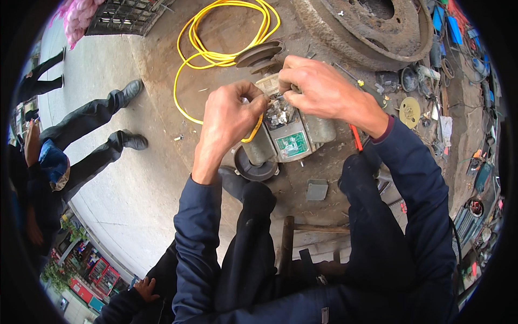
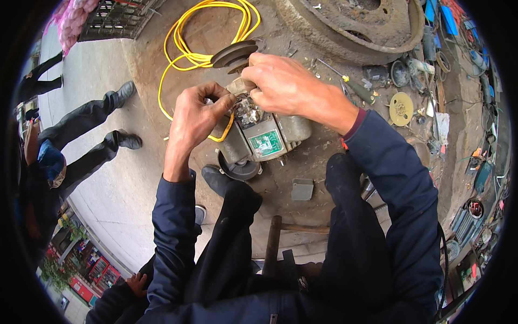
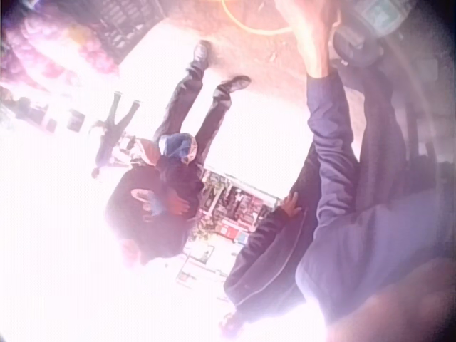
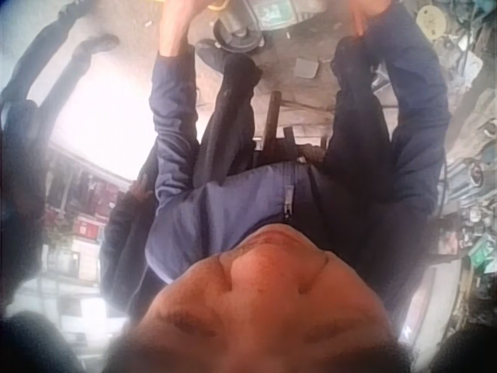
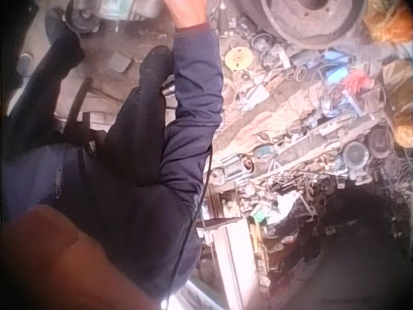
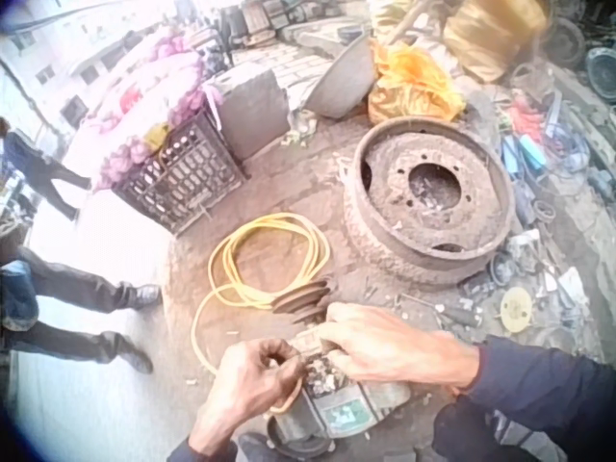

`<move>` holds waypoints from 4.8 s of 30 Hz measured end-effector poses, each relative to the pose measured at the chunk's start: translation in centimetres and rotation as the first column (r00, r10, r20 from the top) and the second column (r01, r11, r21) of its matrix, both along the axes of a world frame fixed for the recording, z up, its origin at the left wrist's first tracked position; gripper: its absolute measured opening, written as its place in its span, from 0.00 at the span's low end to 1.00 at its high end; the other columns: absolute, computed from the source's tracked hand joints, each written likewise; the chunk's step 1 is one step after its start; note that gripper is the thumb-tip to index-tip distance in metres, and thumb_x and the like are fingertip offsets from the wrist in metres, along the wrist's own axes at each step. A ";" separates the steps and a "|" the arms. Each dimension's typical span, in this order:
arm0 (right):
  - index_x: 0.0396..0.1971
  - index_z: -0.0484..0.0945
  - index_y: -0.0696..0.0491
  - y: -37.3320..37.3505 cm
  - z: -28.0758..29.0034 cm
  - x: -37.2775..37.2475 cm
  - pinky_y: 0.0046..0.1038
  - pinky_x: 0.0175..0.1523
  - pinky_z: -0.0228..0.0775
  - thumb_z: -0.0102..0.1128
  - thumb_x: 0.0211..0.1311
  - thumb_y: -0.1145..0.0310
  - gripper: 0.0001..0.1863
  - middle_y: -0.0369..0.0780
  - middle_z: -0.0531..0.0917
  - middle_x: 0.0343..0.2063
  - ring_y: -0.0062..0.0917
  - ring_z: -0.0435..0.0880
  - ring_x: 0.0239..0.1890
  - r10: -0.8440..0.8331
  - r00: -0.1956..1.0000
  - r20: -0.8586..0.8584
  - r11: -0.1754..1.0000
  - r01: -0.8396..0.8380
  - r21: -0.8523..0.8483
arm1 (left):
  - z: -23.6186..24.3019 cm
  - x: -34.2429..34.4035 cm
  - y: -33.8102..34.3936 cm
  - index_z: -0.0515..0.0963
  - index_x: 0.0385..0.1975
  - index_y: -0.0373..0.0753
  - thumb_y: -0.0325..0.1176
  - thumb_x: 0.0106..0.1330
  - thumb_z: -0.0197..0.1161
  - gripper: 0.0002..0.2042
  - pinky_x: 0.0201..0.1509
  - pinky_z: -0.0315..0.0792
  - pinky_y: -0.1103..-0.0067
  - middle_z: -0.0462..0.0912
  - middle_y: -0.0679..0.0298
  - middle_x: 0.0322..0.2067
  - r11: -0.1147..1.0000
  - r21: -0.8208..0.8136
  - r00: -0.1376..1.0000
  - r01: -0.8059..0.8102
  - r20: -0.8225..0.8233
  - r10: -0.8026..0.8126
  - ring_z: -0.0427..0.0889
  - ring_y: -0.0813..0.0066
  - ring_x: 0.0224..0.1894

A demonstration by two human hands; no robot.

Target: The person works on a small electrical component, using a screwdriver to tighten screws on a terminal block and connecting yellow wires. They repeatedly adjust the component and wires while seated at a cluttered workbench.

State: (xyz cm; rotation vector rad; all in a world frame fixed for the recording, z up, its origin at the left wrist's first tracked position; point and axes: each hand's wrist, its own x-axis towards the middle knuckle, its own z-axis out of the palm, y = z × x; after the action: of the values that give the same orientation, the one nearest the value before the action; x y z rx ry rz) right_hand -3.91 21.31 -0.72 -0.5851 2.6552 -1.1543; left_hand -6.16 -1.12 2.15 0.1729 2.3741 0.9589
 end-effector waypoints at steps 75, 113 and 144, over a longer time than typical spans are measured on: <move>0.40 0.87 0.51 -1.3 -3.7 1.7 0.39 0.55 0.75 0.66 0.66 0.60 0.11 0.41 0.88 0.36 0.37 0.83 0.46 -0.213 0.963 0.167 0.891 0.261 -0.370 | -2.4 -1.5 -2.8 0.76 0.65 0.35 0.33 0.64 0.77 0.29 0.45 0.81 0.78 0.86 0.58 0.47 0.793 0.576 0.969 -0.196 0.237 0.067 0.88 0.72 0.42; 0.37 0.88 0.55 -2.2 -4.5 1.6 0.43 0.51 0.79 0.65 0.62 0.62 0.12 0.48 0.89 0.35 0.43 0.89 0.42 -0.320 0.941 0.107 0.884 0.338 -0.322 | -2.6 -1.4 -1.8 0.78 0.59 0.29 0.32 0.75 0.67 0.18 0.49 0.85 0.76 0.88 0.57 0.44 0.939 0.344 0.986 -0.028 0.164 -0.030 0.90 0.70 0.43; 0.36 0.88 0.55 -2.7 -4.3 1.4 0.45 0.49 0.79 0.64 0.61 0.62 0.12 0.50 0.89 0.32 0.44 0.89 0.40 -0.306 0.931 0.199 0.891 0.354 -0.285 | -2.5 -0.9 -1.8 0.81 0.54 0.29 0.36 0.76 0.65 0.16 0.49 0.83 0.75 0.89 0.57 0.41 0.946 0.323 0.985 -0.021 0.171 -0.037 0.89 0.70 0.43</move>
State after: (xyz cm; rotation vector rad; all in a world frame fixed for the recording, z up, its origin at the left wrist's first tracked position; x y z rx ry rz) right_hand -2.50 18.61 -5.01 -0.0757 2.5192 -1.6675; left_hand -7.06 -2.92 -0.30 0.2132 2.0429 1.3024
